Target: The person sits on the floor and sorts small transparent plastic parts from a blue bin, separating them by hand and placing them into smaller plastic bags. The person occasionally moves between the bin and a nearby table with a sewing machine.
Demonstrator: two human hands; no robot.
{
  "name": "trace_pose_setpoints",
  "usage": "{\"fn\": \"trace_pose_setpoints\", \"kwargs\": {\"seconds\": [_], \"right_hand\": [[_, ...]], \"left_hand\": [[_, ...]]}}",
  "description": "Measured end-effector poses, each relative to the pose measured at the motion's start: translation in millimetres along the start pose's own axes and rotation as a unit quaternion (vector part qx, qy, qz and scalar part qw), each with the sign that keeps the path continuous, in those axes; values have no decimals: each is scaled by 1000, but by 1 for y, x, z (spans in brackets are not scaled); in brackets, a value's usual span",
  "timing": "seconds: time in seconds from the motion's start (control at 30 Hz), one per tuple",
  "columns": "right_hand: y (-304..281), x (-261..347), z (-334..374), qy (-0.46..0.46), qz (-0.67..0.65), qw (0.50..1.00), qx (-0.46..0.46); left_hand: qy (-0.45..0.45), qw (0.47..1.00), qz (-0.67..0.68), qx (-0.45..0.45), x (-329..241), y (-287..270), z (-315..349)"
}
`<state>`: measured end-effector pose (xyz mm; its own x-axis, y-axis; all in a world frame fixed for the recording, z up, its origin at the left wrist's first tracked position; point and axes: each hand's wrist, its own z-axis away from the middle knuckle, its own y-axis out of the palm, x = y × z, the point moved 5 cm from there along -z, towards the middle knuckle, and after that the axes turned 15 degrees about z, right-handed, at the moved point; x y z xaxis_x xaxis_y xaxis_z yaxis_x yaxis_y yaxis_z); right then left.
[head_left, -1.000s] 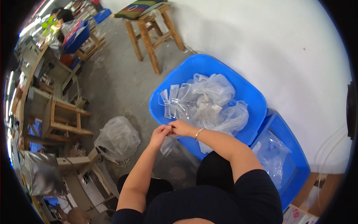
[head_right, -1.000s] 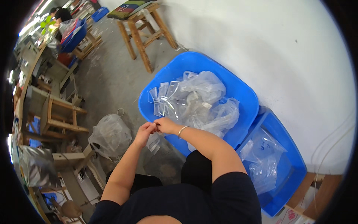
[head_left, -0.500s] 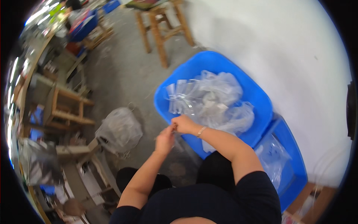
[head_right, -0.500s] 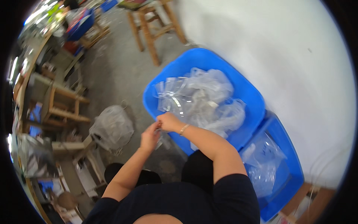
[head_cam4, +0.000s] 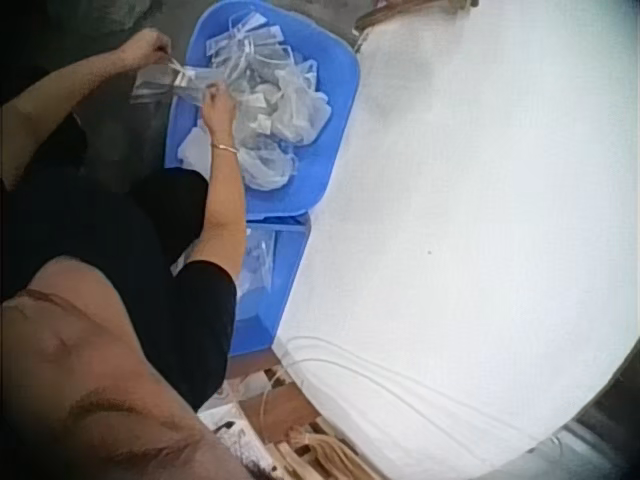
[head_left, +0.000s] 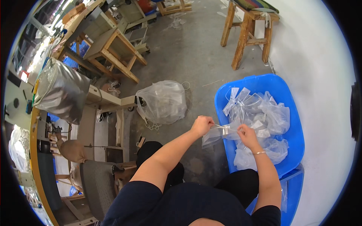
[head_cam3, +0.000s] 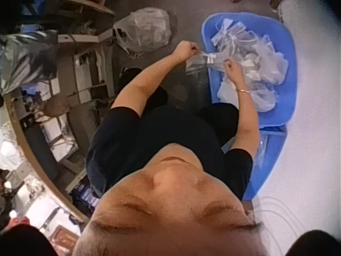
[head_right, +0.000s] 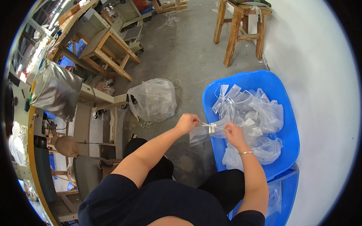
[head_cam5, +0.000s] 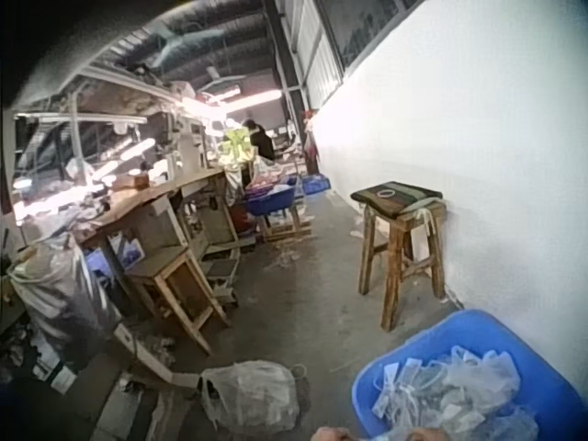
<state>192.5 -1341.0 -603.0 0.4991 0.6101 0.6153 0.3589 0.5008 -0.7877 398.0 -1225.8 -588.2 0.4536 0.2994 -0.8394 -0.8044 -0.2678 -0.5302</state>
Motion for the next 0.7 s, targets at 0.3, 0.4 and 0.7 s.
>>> {"fn": "trace_pose_setpoints", "kwargs": {"seconds": [0.3,0.4,0.7], "right_hand": [[-64,-173,135,325,61,902,-276],[-33,-171,160,274,116,928,-222],[61,-173,83,271,125,954,-7]], "left_hand": [[55,963,-212,157,-36,27,0],[-29,927,-278,252,-29,58,1],[-119,971,-9,209,-15,31,19]]}}
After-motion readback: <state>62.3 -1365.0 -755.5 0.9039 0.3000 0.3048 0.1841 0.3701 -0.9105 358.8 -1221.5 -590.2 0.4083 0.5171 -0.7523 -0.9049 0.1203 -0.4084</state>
